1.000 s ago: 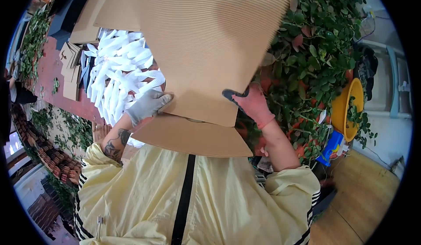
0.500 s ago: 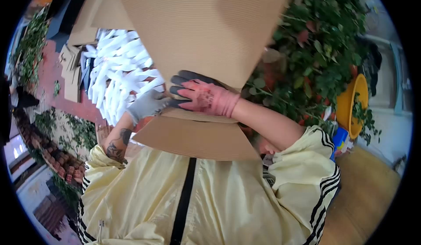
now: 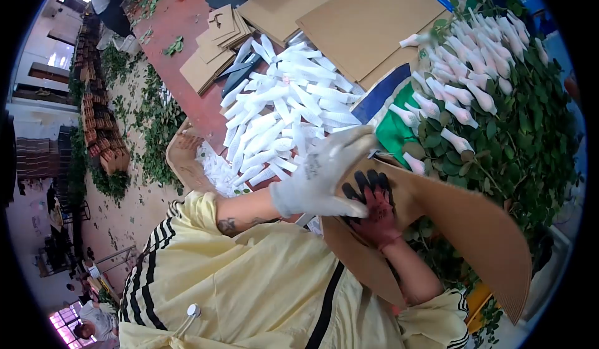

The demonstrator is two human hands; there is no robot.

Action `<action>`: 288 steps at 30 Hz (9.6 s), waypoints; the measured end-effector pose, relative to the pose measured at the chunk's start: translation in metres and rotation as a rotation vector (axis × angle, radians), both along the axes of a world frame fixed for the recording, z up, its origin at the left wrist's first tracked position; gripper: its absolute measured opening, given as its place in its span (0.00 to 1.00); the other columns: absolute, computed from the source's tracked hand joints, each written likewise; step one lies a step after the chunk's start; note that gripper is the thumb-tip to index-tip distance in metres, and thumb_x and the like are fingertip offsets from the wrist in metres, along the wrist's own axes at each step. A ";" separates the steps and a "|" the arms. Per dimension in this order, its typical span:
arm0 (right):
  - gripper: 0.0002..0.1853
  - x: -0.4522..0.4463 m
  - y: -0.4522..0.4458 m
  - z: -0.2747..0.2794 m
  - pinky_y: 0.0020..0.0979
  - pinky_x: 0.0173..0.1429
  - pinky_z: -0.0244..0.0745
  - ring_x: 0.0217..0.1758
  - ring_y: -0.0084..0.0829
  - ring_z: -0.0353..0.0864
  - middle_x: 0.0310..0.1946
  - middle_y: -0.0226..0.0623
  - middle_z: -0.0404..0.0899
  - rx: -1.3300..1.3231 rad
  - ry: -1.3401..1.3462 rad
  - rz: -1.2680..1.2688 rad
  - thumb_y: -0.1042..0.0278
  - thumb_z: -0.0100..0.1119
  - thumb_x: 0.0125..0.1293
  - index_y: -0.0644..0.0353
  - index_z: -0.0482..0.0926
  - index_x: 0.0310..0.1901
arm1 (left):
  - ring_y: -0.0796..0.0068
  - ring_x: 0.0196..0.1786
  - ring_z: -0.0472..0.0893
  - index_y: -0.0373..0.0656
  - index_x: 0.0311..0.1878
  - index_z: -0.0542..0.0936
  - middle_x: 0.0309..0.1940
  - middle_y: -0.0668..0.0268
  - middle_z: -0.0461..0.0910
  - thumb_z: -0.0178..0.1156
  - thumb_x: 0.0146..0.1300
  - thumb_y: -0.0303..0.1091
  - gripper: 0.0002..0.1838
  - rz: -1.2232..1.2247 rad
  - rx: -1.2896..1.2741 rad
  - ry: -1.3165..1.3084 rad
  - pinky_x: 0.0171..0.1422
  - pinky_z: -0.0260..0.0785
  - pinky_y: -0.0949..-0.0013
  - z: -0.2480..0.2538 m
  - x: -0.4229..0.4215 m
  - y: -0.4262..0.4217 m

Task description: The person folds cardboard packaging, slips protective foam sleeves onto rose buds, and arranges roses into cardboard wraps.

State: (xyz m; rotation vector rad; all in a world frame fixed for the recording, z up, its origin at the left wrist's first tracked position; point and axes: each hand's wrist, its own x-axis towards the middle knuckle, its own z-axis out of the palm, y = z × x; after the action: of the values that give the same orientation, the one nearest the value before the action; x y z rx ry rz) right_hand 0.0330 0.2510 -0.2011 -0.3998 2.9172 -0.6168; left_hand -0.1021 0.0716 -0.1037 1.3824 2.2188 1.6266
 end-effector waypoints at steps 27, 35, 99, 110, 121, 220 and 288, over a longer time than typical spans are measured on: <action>0.29 0.004 0.002 0.002 0.56 0.69 0.46 0.65 0.54 0.56 0.57 0.47 0.64 0.350 -0.187 0.092 0.38 0.54 0.53 0.48 0.77 0.52 | 0.55 0.53 0.76 0.48 0.55 0.76 0.49 0.54 0.78 0.56 0.57 0.47 0.23 1.068 -0.809 0.115 0.59 0.66 0.58 -0.101 -0.217 -0.216; 0.33 0.004 0.005 -0.006 0.56 0.70 0.43 0.67 0.60 0.52 0.57 0.54 0.63 0.325 -0.220 0.097 0.40 0.57 0.50 0.49 0.74 0.56 | 0.55 0.56 0.76 0.44 0.61 0.72 0.55 0.52 0.76 0.65 0.46 0.53 0.38 1.350 -0.639 -0.032 0.61 0.66 0.59 -0.080 -0.339 -0.196; 0.20 0.021 0.052 -0.065 0.31 0.55 0.72 0.49 0.34 0.78 0.45 0.41 0.79 -1.039 -0.140 -0.560 0.73 0.63 0.56 0.63 0.74 0.51 | 0.84 0.29 0.73 0.34 0.39 0.79 0.27 0.71 0.78 0.60 0.60 0.27 0.07 -0.126 -0.664 -0.884 0.33 0.69 0.76 -0.098 0.013 0.007; 0.18 0.046 0.057 0.012 0.25 0.56 0.70 0.48 0.23 0.75 0.47 0.32 0.78 -1.046 -0.233 -0.824 0.79 0.58 0.59 0.67 0.72 0.52 | 0.85 0.30 0.73 0.33 0.47 0.75 0.31 0.70 0.78 0.59 0.60 0.24 0.12 -0.178 -0.578 -0.806 0.32 0.68 0.77 -0.129 0.016 -0.004; 0.27 0.069 0.081 0.092 0.29 0.55 0.73 0.51 0.26 0.76 0.47 0.35 0.78 -1.409 -0.489 -0.811 0.80 0.63 0.52 0.67 0.69 0.57 | 0.70 0.28 0.79 0.37 0.35 0.78 0.23 0.61 0.80 0.66 0.52 0.39 0.15 -0.083 -0.675 -0.698 0.36 0.71 0.67 -0.106 0.018 0.000; 0.26 -0.065 0.116 0.097 0.27 0.58 0.65 0.49 0.28 0.75 0.48 0.33 0.79 -0.493 -0.868 -0.429 0.42 0.46 0.65 0.55 0.77 0.52 | 0.51 0.64 0.64 0.49 0.54 0.77 0.62 0.51 0.64 0.61 0.52 0.51 0.27 -0.702 -0.871 0.661 0.68 0.54 0.52 -0.040 0.012 0.055; 0.26 -0.088 0.273 0.135 0.43 0.64 0.59 0.61 0.43 0.64 0.58 0.40 0.68 0.905 0.267 -0.336 0.59 0.52 0.59 0.54 0.68 0.60 | 0.53 0.62 0.70 0.47 0.67 0.64 0.57 0.53 0.73 0.44 0.63 0.64 0.37 -1.060 -1.252 0.189 0.67 0.59 0.58 0.030 -0.048 0.217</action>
State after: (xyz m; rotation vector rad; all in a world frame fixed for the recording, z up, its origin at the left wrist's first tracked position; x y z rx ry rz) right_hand -0.0546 0.5237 -0.0661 0.1365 3.1208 0.7957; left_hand -0.1498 0.2886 -0.0734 1.6521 1.4117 -0.2357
